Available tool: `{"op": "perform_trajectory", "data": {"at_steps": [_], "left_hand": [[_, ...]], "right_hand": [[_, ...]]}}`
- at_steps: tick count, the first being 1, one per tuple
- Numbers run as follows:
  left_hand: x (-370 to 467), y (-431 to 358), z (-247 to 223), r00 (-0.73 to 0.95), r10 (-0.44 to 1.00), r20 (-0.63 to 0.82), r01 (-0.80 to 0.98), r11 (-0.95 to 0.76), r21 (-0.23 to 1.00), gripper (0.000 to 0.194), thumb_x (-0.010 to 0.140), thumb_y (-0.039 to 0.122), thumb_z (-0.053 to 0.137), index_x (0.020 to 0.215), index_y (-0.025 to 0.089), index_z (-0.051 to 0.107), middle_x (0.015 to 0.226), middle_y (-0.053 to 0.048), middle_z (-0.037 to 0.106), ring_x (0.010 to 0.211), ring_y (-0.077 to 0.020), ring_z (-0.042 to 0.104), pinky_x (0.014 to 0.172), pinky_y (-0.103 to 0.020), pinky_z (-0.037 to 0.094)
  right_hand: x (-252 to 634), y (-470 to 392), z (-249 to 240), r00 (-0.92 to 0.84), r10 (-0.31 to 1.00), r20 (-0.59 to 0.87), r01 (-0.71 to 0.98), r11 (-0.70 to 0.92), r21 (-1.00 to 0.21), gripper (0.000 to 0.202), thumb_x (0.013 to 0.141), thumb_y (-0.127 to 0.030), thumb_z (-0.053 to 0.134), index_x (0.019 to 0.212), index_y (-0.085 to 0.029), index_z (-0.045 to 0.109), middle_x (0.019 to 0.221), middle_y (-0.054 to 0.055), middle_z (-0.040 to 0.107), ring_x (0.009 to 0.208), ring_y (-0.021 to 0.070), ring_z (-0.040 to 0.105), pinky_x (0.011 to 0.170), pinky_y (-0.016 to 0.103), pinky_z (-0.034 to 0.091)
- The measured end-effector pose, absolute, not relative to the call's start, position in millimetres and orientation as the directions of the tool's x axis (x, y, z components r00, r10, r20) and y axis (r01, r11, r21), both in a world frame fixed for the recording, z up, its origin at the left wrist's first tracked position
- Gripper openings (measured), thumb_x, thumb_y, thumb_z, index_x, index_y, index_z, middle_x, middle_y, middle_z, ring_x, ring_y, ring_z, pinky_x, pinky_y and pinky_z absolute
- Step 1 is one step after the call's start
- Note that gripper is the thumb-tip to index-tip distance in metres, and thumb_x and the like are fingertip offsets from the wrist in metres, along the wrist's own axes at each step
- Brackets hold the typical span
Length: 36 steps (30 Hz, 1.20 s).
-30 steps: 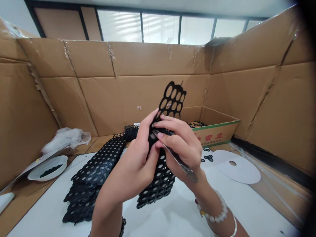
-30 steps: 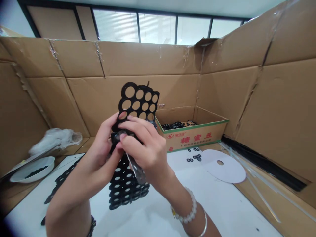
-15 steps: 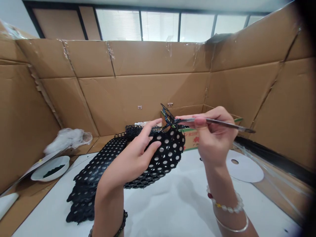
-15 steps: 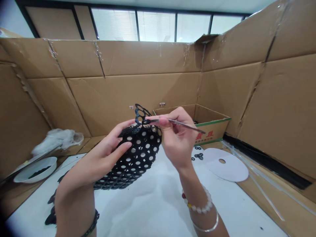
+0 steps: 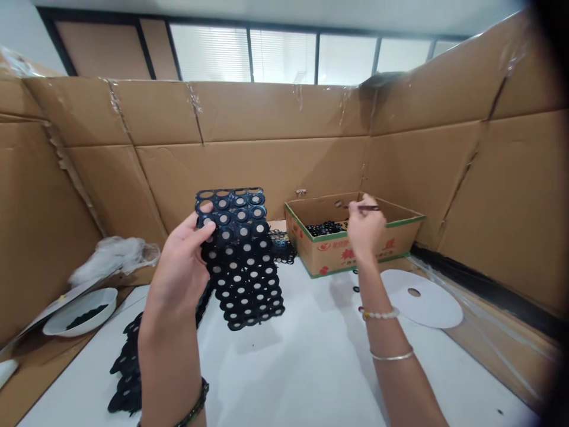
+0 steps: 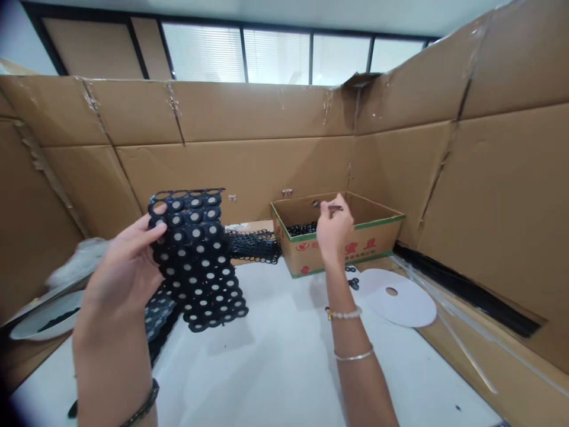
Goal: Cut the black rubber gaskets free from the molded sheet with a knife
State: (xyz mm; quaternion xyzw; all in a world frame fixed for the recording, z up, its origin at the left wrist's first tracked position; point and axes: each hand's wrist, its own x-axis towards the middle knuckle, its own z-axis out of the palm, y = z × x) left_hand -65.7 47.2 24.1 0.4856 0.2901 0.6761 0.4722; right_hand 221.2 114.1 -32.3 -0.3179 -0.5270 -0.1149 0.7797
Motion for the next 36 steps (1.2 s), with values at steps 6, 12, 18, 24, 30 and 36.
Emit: {"op": "perform_trajectory", "data": {"at_steps": [6, 12, 18, 24, 30, 36], "left_hand": [[-36, 49, 17, -0.096, 0.935, 0.34, -0.437, -0.347, 0.83, 0.027, 0.069, 0.021, 0.078, 0.095, 0.018, 0.069, 0.094, -0.003, 0.076, 0.097, -0.0209, 0.068, 0.083, -0.027, 0.052], [-14, 37, 12, 0.046, 0.896, 0.442, -0.422, -0.383, 0.822, 0.019, 0.072, 0.023, 0.079, 0.089, 0.018, 0.072, 0.085, -0.002, 0.075, 0.088, -0.0183, 0.07, 0.082, -0.026, 0.053], [-19, 26, 13, 0.036, 0.867, 0.498, -0.405, -0.443, 0.8, 0.019, 0.072, 0.017, 0.079, 0.089, 0.022, 0.073, 0.095, 0.001, 0.076, 0.1, -0.0178, 0.069, 0.087, -0.023, 0.053], [-32, 21, 13, 0.148, 0.862, 0.484, -0.384, -0.401, 0.832, 0.046, 0.067, 0.012, 0.082, 0.108, 0.028, 0.071, 0.108, 0.002, 0.075, 0.11, -0.02, 0.066, 0.098, -0.027, 0.051], [-39, 21, 15, 0.236, 0.83, 0.505, -0.262, -0.446, 0.856, 0.044, 0.08, 0.02, 0.074, 0.122, 0.035, 0.065, 0.122, 0.005, 0.07, 0.119, -0.0166, 0.06, 0.1, -0.023, 0.049], [-30, 25, 10, 0.229, 0.741, 0.631, -0.032, -0.643, 0.766, 0.044, 0.088, 0.02, 0.063, 0.13, 0.034, 0.058, 0.138, 0.005, 0.059, 0.128, -0.0156, 0.052, 0.108, -0.024, 0.041]], "right_hand": [[167, 96, -18, 0.545, 0.164, 0.822, 0.499, 0.725, -0.475, 0.016, 0.087, -0.03, 0.059, 0.075, -0.019, 0.059, 0.091, 0.006, 0.064, 0.081, 0.0155, 0.064, 0.068, 0.029, 0.054], [114, 29, -9, 0.174, -0.103, 0.979, 0.479, 0.878, 0.007, 0.023, 0.083, -0.004, 0.063, 0.095, -0.023, 0.064, 0.099, 0.003, 0.069, 0.09, 0.0161, 0.069, 0.076, 0.032, 0.062], [106, 32, -12, -0.006, -0.103, 0.995, 0.423, 0.901, 0.096, 0.019, 0.081, 0.0, 0.062, 0.091, -0.017, 0.061, 0.099, 0.008, 0.07, 0.104, 0.0209, 0.068, 0.085, 0.032, 0.063], [114, 21, -5, -0.049, -0.072, 0.996, 0.305, 0.949, 0.084, 0.019, 0.08, 0.004, 0.059, 0.08, -0.015, 0.057, 0.095, 0.009, 0.068, 0.104, 0.0225, 0.068, 0.082, 0.032, 0.062], [111, 24, -12, -0.09, -0.097, 0.991, 0.374, 0.919, 0.124, 0.019, 0.082, 0.002, 0.06, 0.079, -0.016, 0.056, 0.1, 0.011, 0.069, 0.1, 0.0192, 0.069, 0.08, 0.029, 0.062], [106, 46, -20, -0.063, -0.325, 0.944, 0.526, 0.793, 0.308, 0.025, 0.078, 0.006, 0.06, 0.067, -0.016, 0.052, 0.086, 0.007, 0.068, 0.099, 0.0208, 0.068, 0.08, 0.032, 0.063]]}}
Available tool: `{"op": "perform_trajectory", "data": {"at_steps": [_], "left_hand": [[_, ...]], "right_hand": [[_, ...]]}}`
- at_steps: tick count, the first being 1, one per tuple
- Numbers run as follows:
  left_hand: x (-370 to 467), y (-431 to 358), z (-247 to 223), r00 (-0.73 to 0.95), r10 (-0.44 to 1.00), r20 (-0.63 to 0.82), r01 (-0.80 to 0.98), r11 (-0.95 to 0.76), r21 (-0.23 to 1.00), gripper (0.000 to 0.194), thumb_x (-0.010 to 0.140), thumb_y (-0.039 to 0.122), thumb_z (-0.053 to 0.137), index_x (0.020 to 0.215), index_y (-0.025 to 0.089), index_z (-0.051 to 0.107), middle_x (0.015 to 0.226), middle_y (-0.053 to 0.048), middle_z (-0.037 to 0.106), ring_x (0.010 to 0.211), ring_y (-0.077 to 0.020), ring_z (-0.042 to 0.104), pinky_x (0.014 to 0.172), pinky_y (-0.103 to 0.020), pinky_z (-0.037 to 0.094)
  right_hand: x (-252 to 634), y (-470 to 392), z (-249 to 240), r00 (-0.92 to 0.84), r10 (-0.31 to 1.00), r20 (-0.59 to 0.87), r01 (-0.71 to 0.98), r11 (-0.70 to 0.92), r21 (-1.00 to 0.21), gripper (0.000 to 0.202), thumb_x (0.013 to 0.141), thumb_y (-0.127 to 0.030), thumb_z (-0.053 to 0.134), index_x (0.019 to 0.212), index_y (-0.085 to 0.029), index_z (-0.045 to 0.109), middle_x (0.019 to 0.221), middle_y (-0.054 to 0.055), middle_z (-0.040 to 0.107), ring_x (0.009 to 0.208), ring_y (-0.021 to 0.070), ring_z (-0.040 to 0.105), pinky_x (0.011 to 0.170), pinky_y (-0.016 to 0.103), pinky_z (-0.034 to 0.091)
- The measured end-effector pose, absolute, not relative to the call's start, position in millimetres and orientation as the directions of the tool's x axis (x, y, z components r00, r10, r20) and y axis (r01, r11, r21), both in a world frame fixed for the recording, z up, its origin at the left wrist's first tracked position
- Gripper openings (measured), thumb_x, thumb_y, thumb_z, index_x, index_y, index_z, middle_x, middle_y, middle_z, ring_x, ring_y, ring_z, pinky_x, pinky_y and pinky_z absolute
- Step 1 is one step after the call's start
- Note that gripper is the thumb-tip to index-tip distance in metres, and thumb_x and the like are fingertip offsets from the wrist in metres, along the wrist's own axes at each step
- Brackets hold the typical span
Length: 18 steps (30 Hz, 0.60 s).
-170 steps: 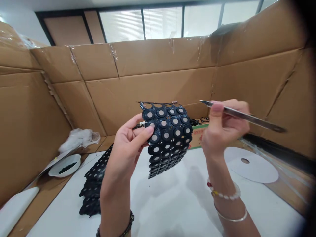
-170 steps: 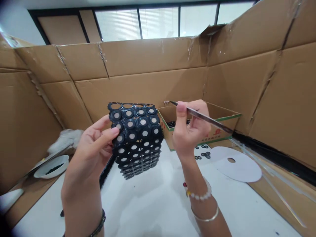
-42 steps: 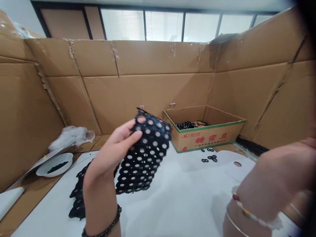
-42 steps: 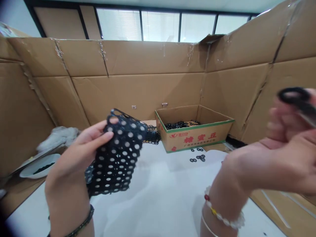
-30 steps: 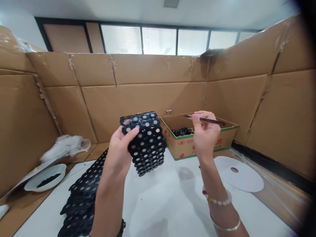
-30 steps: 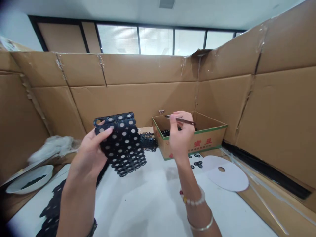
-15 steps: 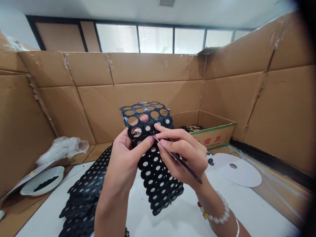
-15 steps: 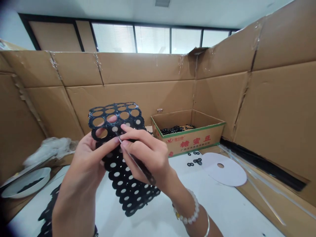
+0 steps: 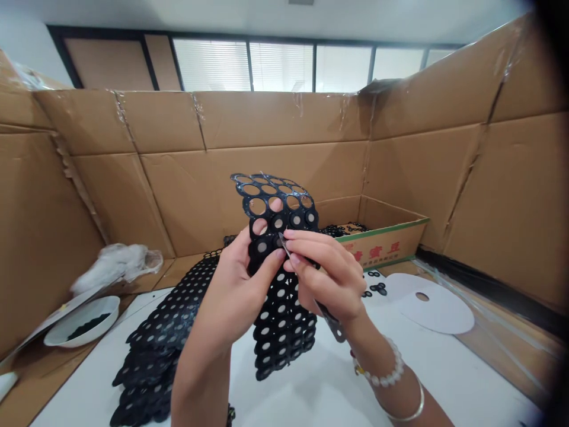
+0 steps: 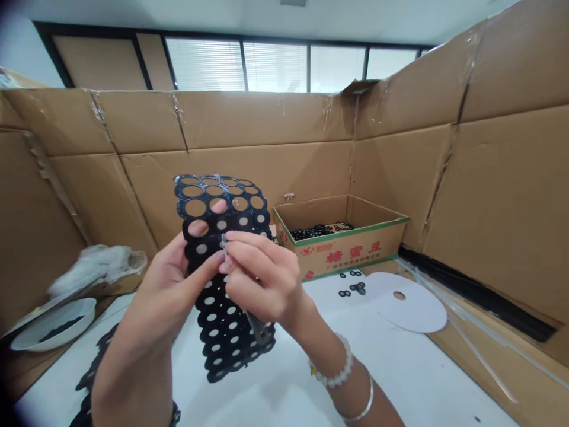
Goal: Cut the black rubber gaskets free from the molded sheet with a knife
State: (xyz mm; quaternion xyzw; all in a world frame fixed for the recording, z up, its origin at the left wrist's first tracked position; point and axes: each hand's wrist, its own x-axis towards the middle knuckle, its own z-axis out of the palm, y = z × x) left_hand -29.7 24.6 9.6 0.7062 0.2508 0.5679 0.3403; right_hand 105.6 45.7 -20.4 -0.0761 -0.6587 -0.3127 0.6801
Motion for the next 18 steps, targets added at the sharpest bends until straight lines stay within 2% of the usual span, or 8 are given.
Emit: {"op": "perform_trajectory", "data": {"at_steps": [4, 7, 10, 12, 15, 18], "left_hand": [[-24, 29, 6, 0.262, 0.667, 0.698, 0.128, -0.741, 0.659, 0.05, 0.091, 0.017, 0.057, 0.139, 0.028, 0.05, 0.146, 0.002, 0.051, 0.136, -0.0165, 0.043, 0.115, -0.027, 0.032], [-25, 32, 3, 0.304, 0.643, 0.703, 0.231, -0.766, 0.6, 0.054, 0.092, 0.016, 0.054, 0.142, 0.032, 0.045, 0.149, 0.005, 0.047, 0.138, -0.0136, 0.04, 0.114, -0.023, 0.03], [-27, 34, 3, 0.34, 0.648, 0.681, 0.283, -0.762, 0.583, 0.057, 0.093, 0.015, 0.051, 0.145, 0.035, 0.04, 0.151, 0.007, 0.043, 0.14, -0.014, 0.036, 0.115, -0.025, 0.028], [-27, 36, 3, 0.335, 0.649, 0.683, 0.288, -0.761, 0.582, 0.06, 0.092, 0.016, 0.052, 0.147, 0.033, 0.035, 0.151, 0.004, 0.044, 0.142, -0.0156, 0.033, 0.116, -0.027, 0.028], [-26, 37, 5, 0.281, 0.673, 0.684, 0.266, -0.739, 0.619, 0.06, 0.091, 0.019, 0.053, 0.148, 0.028, 0.035, 0.15, -0.001, 0.046, 0.143, -0.0186, 0.032, 0.116, -0.029, 0.027], [-29, 37, 7, 0.287, 0.701, 0.653, 0.244, -0.712, 0.658, 0.058, 0.09, 0.018, 0.055, 0.145, 0.025, 0.04, 0.149, -0.003, 0.046, 0.14, -0.0211, 0.037, 0.116, -0.031, 0.026]], "right_hand": [[105, 60, -24, -0.01, -0.336, 0.942, 0.599, 0.752, 0.274, 0.023, 0.081, 0.002, 0.058, 0.07, -0.017, 0.052, 0.084, 0.005, 0.066, 0.09, 0.0184, 0.067, 0.074, 0.032, 0.061], [104, 68, -27, 0.026, -0.295, 0.955, 0.631, 0.746, 0.213, 0.022, 0.083, -0.002, 0.053, 0.07, -0.02, 0.05, 0.081, 0.002, 0.064, 0.086, 0.0168, 0.063, 0.071, 0.032, 0.059], [105, 71, -26, 0.04, -0.23, 0.972, 0.618, 0.77, 0.157, 0.02, 0.083, -0.003, 0.053, 0.071, -0.02, 0.051, 0.086, 0.004, 0.067, 0.092, 0.0188, 0.063, 0.076, 0.035, 0.059], [107, 70, -25, 0.037, -0.189, 0.981, 0.579, 0.805, 0.133, 0.02, 0.082, -0.001, 0.054, 0.074, -0.019, 0.052, 0.093, 0.007, 0.07, 0.1, 0.021, 0.066, 0.083, 0.038, 0.06], [108, 72, -27, -0.006, -0.198, 0.98, 0.544, 0.822, 0.17, 0.018, 0.082, 0.002, 0.055, 0.081, -0.016, 0.055, 0.101, 0.013, 0.072, 0.109, 0.0246, 0.066, 0.088, 0.037, 0.06], [104, 77, -35, -0.051, -0.266, 0.963, 0.554, 0.794, 0.249, 0.018, 0.083, 0.001, 0.055, 0.089, -0.015, 0.057, 0.107, 0.016, 0.072, 0.109, 0.0252, 0.066, 0.085, 0.038, 0.062]]}}
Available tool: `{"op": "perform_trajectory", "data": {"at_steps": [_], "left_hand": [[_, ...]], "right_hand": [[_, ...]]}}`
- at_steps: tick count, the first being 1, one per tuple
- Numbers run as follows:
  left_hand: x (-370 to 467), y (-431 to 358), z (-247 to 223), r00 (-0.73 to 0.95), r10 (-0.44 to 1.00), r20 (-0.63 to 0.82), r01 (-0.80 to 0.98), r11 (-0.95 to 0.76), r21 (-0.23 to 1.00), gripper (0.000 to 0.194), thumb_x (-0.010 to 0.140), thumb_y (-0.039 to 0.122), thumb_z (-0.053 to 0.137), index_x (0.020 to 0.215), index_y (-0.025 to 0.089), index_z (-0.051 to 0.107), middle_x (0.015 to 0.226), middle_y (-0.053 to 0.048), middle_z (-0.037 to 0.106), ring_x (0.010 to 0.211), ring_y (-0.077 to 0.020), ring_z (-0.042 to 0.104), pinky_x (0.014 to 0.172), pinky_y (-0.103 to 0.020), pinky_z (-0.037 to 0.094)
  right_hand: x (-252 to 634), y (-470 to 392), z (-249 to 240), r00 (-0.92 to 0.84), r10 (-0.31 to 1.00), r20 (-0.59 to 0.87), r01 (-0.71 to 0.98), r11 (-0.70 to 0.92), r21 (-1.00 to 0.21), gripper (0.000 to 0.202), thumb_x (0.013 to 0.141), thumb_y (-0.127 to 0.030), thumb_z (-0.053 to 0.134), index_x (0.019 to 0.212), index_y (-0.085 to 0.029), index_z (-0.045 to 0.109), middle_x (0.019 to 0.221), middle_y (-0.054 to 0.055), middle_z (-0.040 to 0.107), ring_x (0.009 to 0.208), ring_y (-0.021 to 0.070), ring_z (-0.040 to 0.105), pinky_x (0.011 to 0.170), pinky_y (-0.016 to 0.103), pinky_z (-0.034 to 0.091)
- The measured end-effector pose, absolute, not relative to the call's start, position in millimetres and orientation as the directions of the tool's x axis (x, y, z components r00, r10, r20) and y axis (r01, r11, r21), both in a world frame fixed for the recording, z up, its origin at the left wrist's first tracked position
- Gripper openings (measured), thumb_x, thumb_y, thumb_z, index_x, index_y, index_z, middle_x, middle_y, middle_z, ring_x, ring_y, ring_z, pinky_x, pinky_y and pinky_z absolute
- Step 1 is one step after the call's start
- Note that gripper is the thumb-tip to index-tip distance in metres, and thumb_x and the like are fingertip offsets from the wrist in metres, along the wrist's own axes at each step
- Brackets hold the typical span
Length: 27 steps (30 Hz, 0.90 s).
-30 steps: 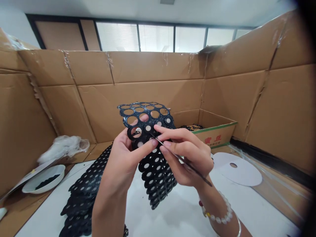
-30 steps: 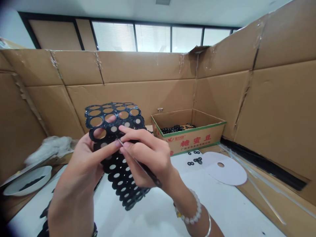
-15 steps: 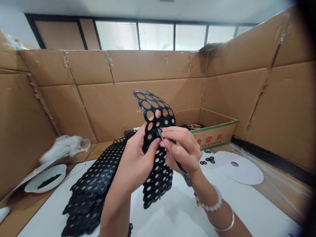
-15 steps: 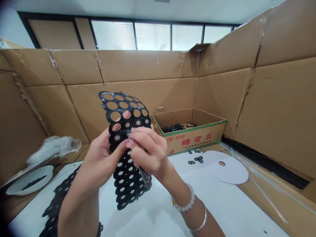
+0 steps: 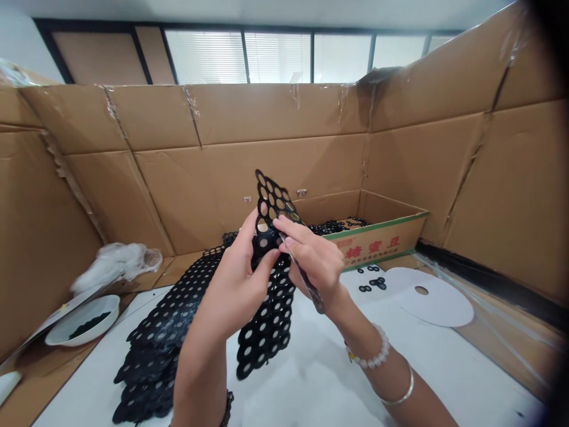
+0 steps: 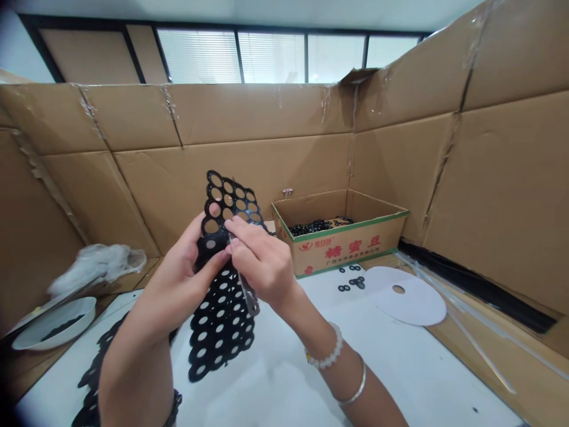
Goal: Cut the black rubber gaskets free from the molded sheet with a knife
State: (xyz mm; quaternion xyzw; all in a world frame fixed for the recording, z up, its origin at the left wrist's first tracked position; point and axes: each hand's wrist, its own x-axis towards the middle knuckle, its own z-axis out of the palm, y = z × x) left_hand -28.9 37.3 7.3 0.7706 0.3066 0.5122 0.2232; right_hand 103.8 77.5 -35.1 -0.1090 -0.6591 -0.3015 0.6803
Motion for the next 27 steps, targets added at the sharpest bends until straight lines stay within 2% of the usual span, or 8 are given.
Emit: {"op": "perform_trajectory", "data": {"at_steps": [4, 7, 9, 12, 15, 17, 20, 27], "left_hand": [[-43, 36, 10, 0.334, 0.74, 0.583, 0.307, -0.671, 0.676, 0.054, 0.089, 0.019, 0.055, 0.142, 0.025, 0.045, 0.144, -0.004, 0.052, 0.135, -0.0224, 0.044, 0.114, -0.032, 0.029], [-63, 36, 12, 0.35, 0.778, 0.522, 0.356, -0.626, 0.694, 0.052, 0.084, 0.021, 0.062, 0.136, 0.026, 0.054, 0.134, -0.005, 0.061, 0.127, -0.0266, 0.052, 0.111, -0.036, 0.035], [-78, 38, 15, 0.237, 0.83, 0.504, 0.323, -0.557, 0.765, 0.043, 0.078, 0.028, 0.07, 0.121, 0.025, 0.066, 0.117, -0.006, 0.071, 0.113, -0.0294, 0.061, 0.103, -0.038, 0.043], [-94, 40, 19, -0.066, 0.886, 0.46, 0.121, -0.45, 0.885, 0.031, 0.067, 0.033, 0.08, 0.096, 0.024, 0.074, 0.092, -0.004, 0.076, 0.099, -0.0288, 0.067, 0.087, -0.036, 0.054], [-94, 45, 24, -0.195, 0.907, 0.372, -0.197, -0.408, 0.891, 0.023, 0.061, 0.024, 0.082, 0.082, 0.022, 0.072, 0.087, -0.003, 0.077, 0.1, -0.0263, 0.068, 0.084, -0.031, 0.056], [-87, 48, 26, -0.196, 0.927, 0.321, -0.343, -0.371, 0.863, 0.013, 0.067, 0.019, 0.076, 0.079, 0.02, 0.072, 0.09, -0.004, 0.077, 0.105, -0.0261, 0.067, 0.088, -0.033, 0.055], [-73, 51, 26, -0.123, 0.965, 0.23, -0.486, -0.261, 0.834, 0.011, 0.078, 0.02, 0.063, 0.083, 0.018, 0.072, 0.097, -0.009, 0.076, 0.111, -0.0276, 0.065, 0.094, -0.039, 0.053], [-37, 45, 20, 0.15, 0.966, 0.21, -0.555, -0.094, 0.827, 0.031, 0.091, 0.034, 0.052, 0.12, 0.028, 0.063, 0.123, -0.005, 0.068, 0.12, -0.0278, 0.06, 0.099, -0.044, 0.049]], "right_hand": [[105, 71, -32, 0.051, -0.218, 0.975, 0.487, 0.858, 0.166, 0.024, 0.083, 0.002, 0.051, 0.092, -0.019, 0.059, 0.103, 0.008, 0.074, 0.097, 0.0192, 0.071, 0.075, 0.03, 0.064], [130, 60, -14, 0.347, -0.142, 0.927, 0.427, 0.904, -0.021, 0.023, 0.084, 0.0, 0.055, 0.086, -0.022, 0.061, 0.087, 0.001, 0.073, 0.087, 0.0206, 0.073, 0.069, 0.031, 0.063], [156, 63, -4, 0.571, -0.267, 0.776, 0.456, 0.89, -0.029, 0.018, 0.083, -0.007, 0.063, 0.077, -0.023, 0.058, 0.072, -0.002, 0.067, 0.079, 0.0231, 0.074, 0.065, 0.034, 0.063], [188, 93, -9, 0.578, -0.301, 0.759, 0.631, 0.754, -0.181, 0.02, 0.087, -0.02, 0.062, 0.068, -0.022, 0.055, 0.082, 0.003, 0.069, 0.085, 0.0236, 0.072, 0.074, 0.039, 0.06], [198, 131, -28, 0.469, -0.038, 0.882, 0.644, 0.698, -0.312, 0.021, 0.085, -0.027, 0.063, 0.066, -0.019, 0.057, 0.083, 0.008, 0.071, 0.099, 0.0305, 0.069, 0.093, 0.056, 0.052], [191, 141, -35, 0.427, 0.056, 0.903, 0.649, 0.676, -0.349, 0.024, 0.083, -0.028, 0.064, 0.064, -0.018, 0.054, 0.095, 0.012, 0.071, 0.112, 0.0348, 0.062, 0.098, 0.064, 0.044], [170, 121, -28, 0.39, 0.074, 0.918, 0.662, 0.671, -0.335, 0.022, 0.085, -0.025, 0.063, 0.066, -0.019, 0.052, 0.115, 0.012, 0.067, 0.117, 0.0312, 0.057, 0.097, 0.057, 0.044], [121, 51, -8, 0.178, -0.098, 0.979, 0.551, 0.835, -0.017, 0.017, 0.083, -0.008, 0.062, 0.081, -0.024, 0.058, 0.085, 0.001, 0.057, 0.076, 0.0146, 0.058, 0.065, 0.03, 0.052]]}}
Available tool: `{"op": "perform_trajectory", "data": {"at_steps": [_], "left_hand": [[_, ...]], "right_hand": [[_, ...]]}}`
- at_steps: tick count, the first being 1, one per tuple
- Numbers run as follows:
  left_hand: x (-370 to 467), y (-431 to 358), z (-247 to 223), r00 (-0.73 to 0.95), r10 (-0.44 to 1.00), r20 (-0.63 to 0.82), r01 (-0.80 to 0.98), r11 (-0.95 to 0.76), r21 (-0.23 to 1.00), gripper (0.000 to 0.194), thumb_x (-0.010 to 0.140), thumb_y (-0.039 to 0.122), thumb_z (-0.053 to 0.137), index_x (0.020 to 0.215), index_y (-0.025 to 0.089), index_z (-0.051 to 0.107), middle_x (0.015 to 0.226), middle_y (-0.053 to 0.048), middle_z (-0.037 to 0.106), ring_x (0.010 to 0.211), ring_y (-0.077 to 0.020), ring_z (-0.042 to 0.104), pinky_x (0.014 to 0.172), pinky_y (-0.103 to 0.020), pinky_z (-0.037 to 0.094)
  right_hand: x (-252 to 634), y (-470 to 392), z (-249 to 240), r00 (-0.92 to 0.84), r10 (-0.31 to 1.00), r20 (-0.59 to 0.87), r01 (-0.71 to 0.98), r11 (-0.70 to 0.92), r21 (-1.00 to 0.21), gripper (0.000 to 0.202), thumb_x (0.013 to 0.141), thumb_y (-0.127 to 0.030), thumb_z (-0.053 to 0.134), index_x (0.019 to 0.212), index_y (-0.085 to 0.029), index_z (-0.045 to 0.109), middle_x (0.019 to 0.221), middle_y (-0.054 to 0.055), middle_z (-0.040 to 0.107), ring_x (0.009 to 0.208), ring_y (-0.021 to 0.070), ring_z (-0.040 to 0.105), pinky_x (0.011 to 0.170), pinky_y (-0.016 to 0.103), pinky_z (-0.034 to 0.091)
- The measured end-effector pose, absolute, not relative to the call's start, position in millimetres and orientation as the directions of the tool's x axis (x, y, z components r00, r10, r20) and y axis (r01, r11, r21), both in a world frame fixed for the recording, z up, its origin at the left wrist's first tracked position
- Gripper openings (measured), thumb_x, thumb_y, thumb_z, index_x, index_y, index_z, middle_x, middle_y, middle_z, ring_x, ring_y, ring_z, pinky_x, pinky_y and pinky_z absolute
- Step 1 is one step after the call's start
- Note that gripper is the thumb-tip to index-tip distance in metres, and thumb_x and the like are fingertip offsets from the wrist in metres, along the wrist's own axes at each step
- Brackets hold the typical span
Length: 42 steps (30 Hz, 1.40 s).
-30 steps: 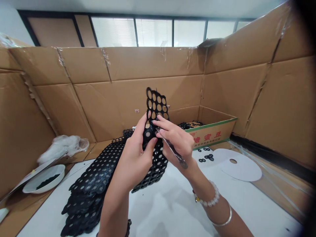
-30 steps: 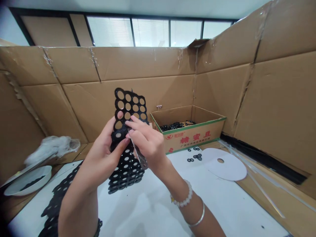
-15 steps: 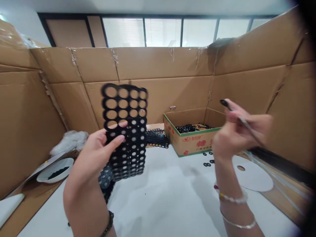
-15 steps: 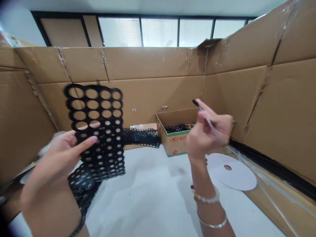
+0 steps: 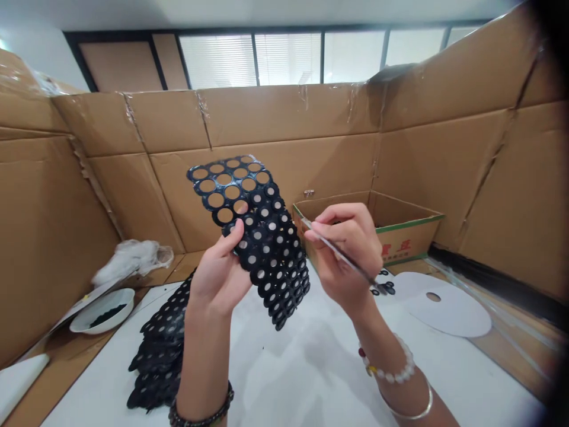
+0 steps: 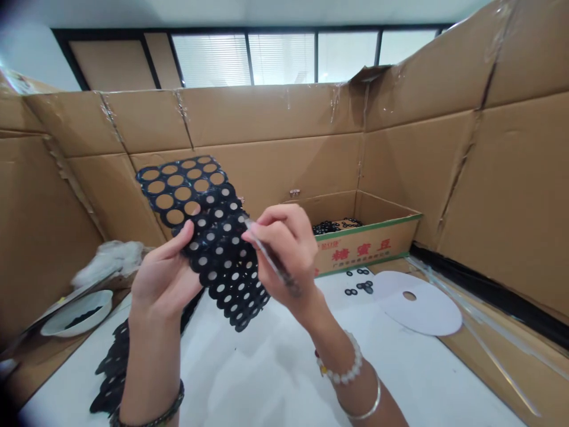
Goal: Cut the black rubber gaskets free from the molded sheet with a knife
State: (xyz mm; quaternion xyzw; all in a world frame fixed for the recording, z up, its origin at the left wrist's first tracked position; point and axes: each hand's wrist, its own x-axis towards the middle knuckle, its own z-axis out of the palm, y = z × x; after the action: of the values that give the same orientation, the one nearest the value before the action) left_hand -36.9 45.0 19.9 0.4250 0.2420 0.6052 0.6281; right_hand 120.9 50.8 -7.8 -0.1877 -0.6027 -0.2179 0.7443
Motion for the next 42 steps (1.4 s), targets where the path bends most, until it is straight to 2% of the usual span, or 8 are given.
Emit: {"op": "perform_trajectory", "data": {"at_steps": [5, 8, 14, 18, 25, 32, 38, 42], "left_hand": [[-25, 40, 17, 0.305, 0.937, 0.169, -0.569, 0.037, 0.821, 0.031, 0.093, 0.04, 0.051, 0.121, 0.031, 0.061, 0.118, -0.003, 0.07, 0.114, -0.0272, 0.063, 0.098, -0.045, 0.05], [-24, 37, 16, 0.315, 0.931, 0.186, -0.568, 0.028, 0.822, 0.032, 0.093, 0.038, 0.051, 0.122, 0.029, 0.061, 0.116, -0.004, 0.071, 0.113, -0.0264, 0.064, 0.098, -0.043, 0.05], [-26, 37, 9, 0.171, 0.902, 0.397, -0.348, -0.321, 0.881, 0.041, 0.082, 0.026, 0.07, 0.123, 0.028, 0.062, 0.116, -0.002, 0.071, 0.123, -0.0214, 0.056, 0.108, -0.034, 0.04], [-28, 42, 5, 0.073, 0.864, 0.498, -0.146, -0.484, 0.863, 0.04, 0.082, 0.029, 0.069, 0.122, 0.026, 0.063, 0.122, -0.003, 0.068, 0.128, -0.0226, 0.051, 0.111, -0.035, 0.036], [-22, 41, 4, 0.179, 0.683, 0.708, 0.22, -0.729, 0.648, 0.042, 0.091, 0.024, 0.054, 0.133, 0.026, 0.056, 0.13, -0.004, 0.063, 0.139, -0.0234, 0.039, 0.118, -0.038, 0.024], [-21, 35, 7, 0.278, 0.717, 0.639, 0.19, -0.693, 0.695, 0.059, 0.082, 0.016, 0.062, 0.139, 0.028, 0.051, 0.141, -0.004, 0.055, 0.134, -0.0316, 0.045, 0.113, -0.042, 0.034], [-21, 49, 0, 0.336, 0.661, 0.671, 0.243, -0.749, 0.617, 0.058, 0.095, 0.019, 0.045, 0.15, 0.022, 0.028, 0.157, -0.004, 0.035, 0.145, -0.0181, 0.026, 0.118, -0.029, 0.022], [-20, 49, -4, 0.335, 0.656, 0.677, 0.309, -0.755, 0.578, 0.056, 0.095, 0.021, 0.046, 0.148, 0.02, 0.029, 0.157, -0.007, 0.033, 0.144, -0.0208, 0.028, 0.118, -0.033, 0.024]], "right_hand": [[105, 57, -17, 0.129, -0.162, 0.978, 0.582, 0.811, 0.057, 0.021, 0.084, -0.005, 0.062, 0.092, -0.024, 0.061, 0.09, 0.002, 0.063, 0.079, 0.0134, 0.063, 0.068, 0.027, 0.057], [105, 63, -22, 0.066, -0.167, 0.984, 0.607, 0.789, 0.093, 0.02, 0.083, -0.005, 0.063, 0.096, -0.02, 0.062, 0.093, 0.006, 0.067, 0.082, 0.0153, 0.066, 0.072, 0.029, 0.059], [104, 67, -28, -0.003, -0.187, 0.982, 0.597, 0.788, 0.151, 0.021, 0.084, -0.005, 0.059, 0.098, -0.02, 0.064, 0.095, 0.007, 0.07, 0.088, 0.017, 0.067, 0.075, 0.03, 0.06], [103, 67, -26, 0.025, -0.152, 0.988, 0.556, 0.823, 0.112, 0.018, 0.084, -0.005, 0.058, 0.092, -0.02, 0.063, 0.089, 0.005, 0.07, 0.082, 0.0155, 0.067, 0.073, 0.028, 0.059], [102, 72, -29, 0.072, -0.222, 0.972, 0.613, 0.779, 0.132, 0.018, 0.084, -0.004, 0.058, 0.089, -0.021, 0.058, 0.087, 0.004, 0.065, 0.079, 0.0153, 0.062, 0.069, 0.029, 0.056], [106, 77, -30, 0.075, -0.114, 0.991, 0.623, 0.781, 0.043, 0.018, 0.086, -0.006, 0.048, 0.081, -0.022, 0.055, 0.081, 0.003, 0.06, 0.077, 0.0171, 0.056, 0.064, 0.031, 0.051], [116, 80, -26, 0.015, -0.033, 0.999, 0.537, 0.843, 0.019, 0.016, 0.086, -0.005, 0.052, 0.089, -0.02, 0.058, 0.108, 0.009, 0.068, 0.105, 0.0196, 0.064, 0.089, 0.037, 0.057], [124, 79, -24, 0.082, -0.108, 0.991, 0.505, 0.861, 0.052, 0.024, 0.085, -0.001, 0.049, 0.088, -0.022, 0.06, 0.089, 0.001, 0.072, 0.089, 0.0145, 0.071, 0.075, 0.026, 0.06]]}}
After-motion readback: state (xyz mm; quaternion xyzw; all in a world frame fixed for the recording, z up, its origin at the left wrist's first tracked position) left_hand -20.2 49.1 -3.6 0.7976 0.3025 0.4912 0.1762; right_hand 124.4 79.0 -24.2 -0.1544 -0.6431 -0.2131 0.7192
